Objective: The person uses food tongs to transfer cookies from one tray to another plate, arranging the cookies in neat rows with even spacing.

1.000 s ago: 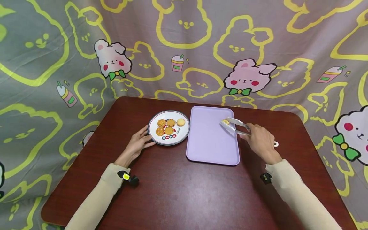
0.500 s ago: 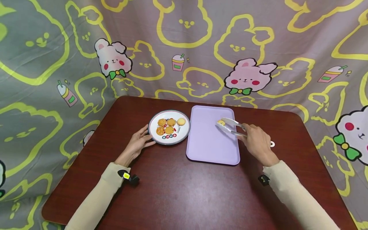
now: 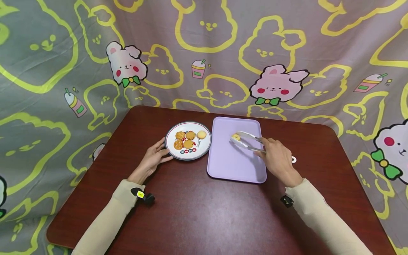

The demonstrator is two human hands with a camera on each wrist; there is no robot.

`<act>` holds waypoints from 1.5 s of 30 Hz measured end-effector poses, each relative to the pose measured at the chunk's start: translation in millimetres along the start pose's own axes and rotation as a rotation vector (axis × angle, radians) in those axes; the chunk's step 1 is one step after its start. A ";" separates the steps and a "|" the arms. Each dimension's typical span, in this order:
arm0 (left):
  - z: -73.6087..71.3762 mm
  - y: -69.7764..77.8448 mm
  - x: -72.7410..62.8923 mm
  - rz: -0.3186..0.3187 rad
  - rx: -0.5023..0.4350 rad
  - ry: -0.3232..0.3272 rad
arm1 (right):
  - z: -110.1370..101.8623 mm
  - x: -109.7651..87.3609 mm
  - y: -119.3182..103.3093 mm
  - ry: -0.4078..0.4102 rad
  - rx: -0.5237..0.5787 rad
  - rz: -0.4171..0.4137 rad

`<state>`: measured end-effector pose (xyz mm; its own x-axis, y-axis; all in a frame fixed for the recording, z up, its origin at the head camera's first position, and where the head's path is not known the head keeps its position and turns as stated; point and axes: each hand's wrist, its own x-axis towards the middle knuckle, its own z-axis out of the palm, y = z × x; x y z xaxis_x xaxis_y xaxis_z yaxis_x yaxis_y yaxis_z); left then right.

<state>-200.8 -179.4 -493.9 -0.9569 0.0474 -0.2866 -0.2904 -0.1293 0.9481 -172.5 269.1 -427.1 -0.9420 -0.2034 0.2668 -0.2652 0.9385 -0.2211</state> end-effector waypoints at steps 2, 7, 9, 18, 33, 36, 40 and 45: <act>-0.4 0.1 0.4 0.002 -0.001 -0.001 | 0.5 0.6 -2.8 0.009 0.003 -0.007; -0.7 1.0 -0.1 0.003 -0.003 -0.002 | 1.6 2.2 -10.6 0.016 0.001 -0.024; -0.7 1.5 -0.7 0.001 -0.005 -0.002 | 1.5 3.0 -14.7 0.010 0.001 -0.028; -2.0 0.3 0.5 -0.004 0.000 -0.002 | 4.0 9.6 -36.3 -0.011 0.020 -0.042; -0.6 1.1 -0.7 -0.007 -0.003 0.004 | 13.2 15.4 -59.4 -0.033 0.071 -0.095; -0.1 1.2 -0.9 -0.007 0.001 0.003 | 15.7 15.8 -61.9 -0.043 0.078 -0.100; 0.3 0.6 -0.1 -0.014 0.000 0.011 | 18.9 16.6 -64.7 -0.055 0.087 -0.107; 0.0 -0.1 0.8 -0.020 -0.001 0.013 | 21.3 17.7 -69.9 -0.042 0.079 -0.127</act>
<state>-201.6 -179.3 -494.2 -0.9508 0.0373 -0.3077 -0.3099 -0.1293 0.9419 -175.0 193.9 -426.9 -0.9073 -0.3319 0.2583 -0.3964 0.8800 -0.2616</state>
